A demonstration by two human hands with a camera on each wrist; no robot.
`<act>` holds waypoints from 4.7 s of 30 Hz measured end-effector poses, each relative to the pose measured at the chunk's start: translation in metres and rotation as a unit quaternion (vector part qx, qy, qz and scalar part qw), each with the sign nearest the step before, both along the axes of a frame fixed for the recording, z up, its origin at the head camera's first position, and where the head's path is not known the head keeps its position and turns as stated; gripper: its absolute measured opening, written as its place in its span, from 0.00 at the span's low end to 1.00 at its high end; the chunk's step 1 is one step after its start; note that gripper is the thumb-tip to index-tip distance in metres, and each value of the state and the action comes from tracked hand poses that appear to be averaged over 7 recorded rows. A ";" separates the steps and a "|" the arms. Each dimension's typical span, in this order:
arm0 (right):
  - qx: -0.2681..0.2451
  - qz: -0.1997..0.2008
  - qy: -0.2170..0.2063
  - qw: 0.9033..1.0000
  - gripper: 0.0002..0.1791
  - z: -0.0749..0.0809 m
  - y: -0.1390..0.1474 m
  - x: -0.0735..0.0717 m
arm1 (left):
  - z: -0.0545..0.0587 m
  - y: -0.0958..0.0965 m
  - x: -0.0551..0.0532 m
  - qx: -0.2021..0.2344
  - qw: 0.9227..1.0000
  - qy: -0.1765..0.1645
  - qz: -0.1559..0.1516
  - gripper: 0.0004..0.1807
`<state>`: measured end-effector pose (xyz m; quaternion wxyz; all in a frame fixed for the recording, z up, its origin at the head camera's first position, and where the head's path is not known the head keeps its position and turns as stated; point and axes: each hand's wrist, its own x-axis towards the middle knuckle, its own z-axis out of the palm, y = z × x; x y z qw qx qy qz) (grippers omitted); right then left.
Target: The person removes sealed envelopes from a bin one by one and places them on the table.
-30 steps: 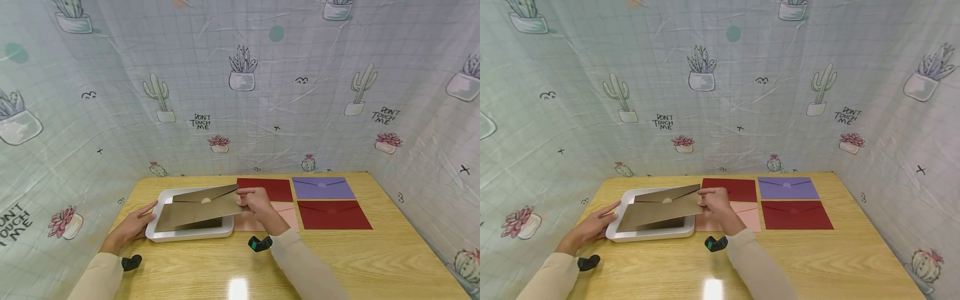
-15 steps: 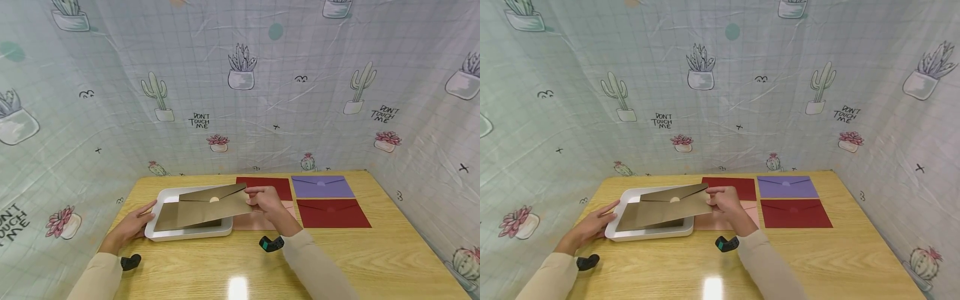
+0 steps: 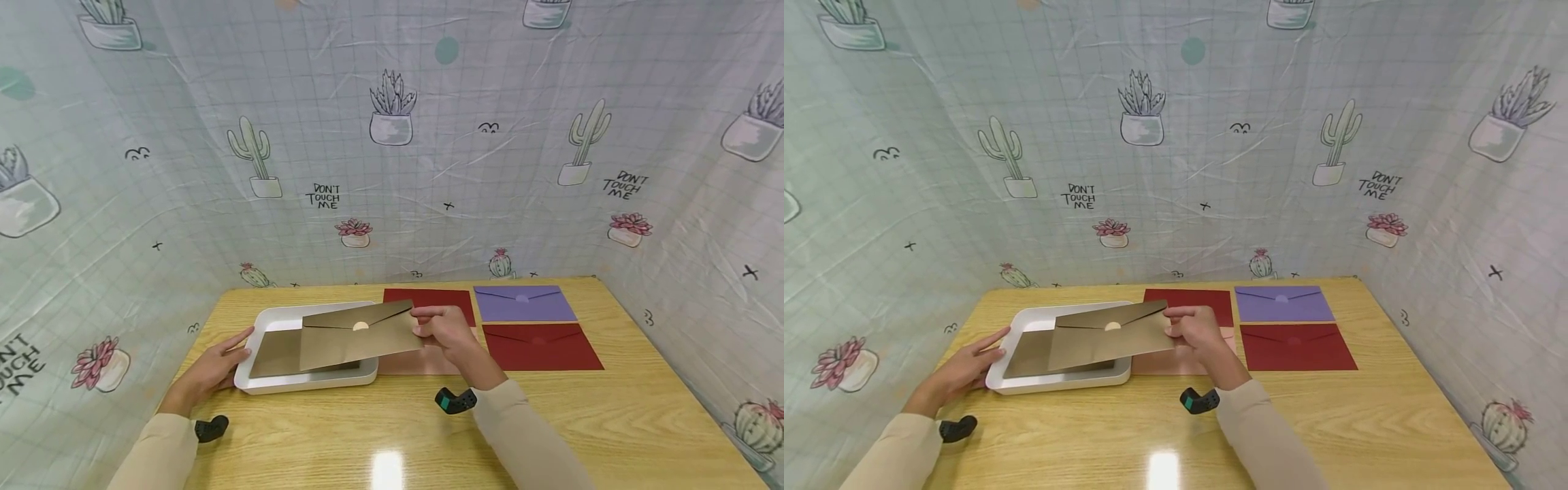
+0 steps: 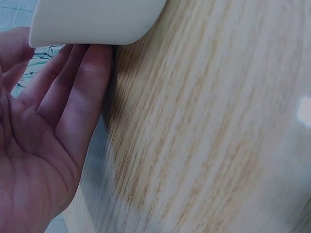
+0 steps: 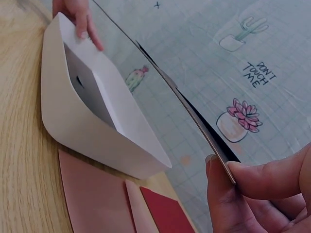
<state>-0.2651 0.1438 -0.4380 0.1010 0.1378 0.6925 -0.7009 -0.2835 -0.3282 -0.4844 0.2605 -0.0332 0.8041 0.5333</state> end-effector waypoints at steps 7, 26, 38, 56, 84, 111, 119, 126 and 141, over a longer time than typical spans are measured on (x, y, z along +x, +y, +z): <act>-0.001 -0.006 -0.001 1.000 0.21 0.000 0.010 0.002 | -0.001 0.000 -0.002 -0.006 1.000 0.001 -0.002 0.37; 0.007 0.007 0.005 1.000 0.23 0.004 0.042 0.016 | 0.000 -0.002 -0.005 -0.026 1.000 -0.003 0.002 0.37; 0.018 -0.010 -0.006 1.000 0.23 0.005 0.057 0.025 | 0.001 -0.001 -0.005 -0.028 1.000 -0.003 0.001 0.37; 0.040 0.000 -0.003 0.999 0.25 0.005 0.088 0.038 | 0.000 -0.001 -0.004 -0.013 1.000 -0.002 -0.001 0.37; 0.064 -0.006 -0.017 0.998 0.25 0.009 0.150 0.066 | -0.001 -0.002 -0.004 -0.008 1.000 -0.009 0.006 0.38; 0.078 0.011 -0.016 0.997 0.20 -0.007 0.206 0.096 | 0.000 -0.001 0.000 0.017 1.000 -0.012 0.009 0.38; 0.067 0.016 -0.029 0.997 0.20 -0.011 0.215 0.104 | 0.000 -0.002 0.001 0.017 1.000 -0.013 0.008 0.38; 0.058 0.022 -0.025 0.998 0.20 -0.013 0.224 0.109 | 0.001 -0.002 0.002 0.014 1.000 -0.015 0.010 0.37; 0.059 0.038 -0.028 0.997 0.20 -0.019 0.249 0.123 | 0.001 -0.001 0.000 0.020 1.000 -0.014 0.009 0.38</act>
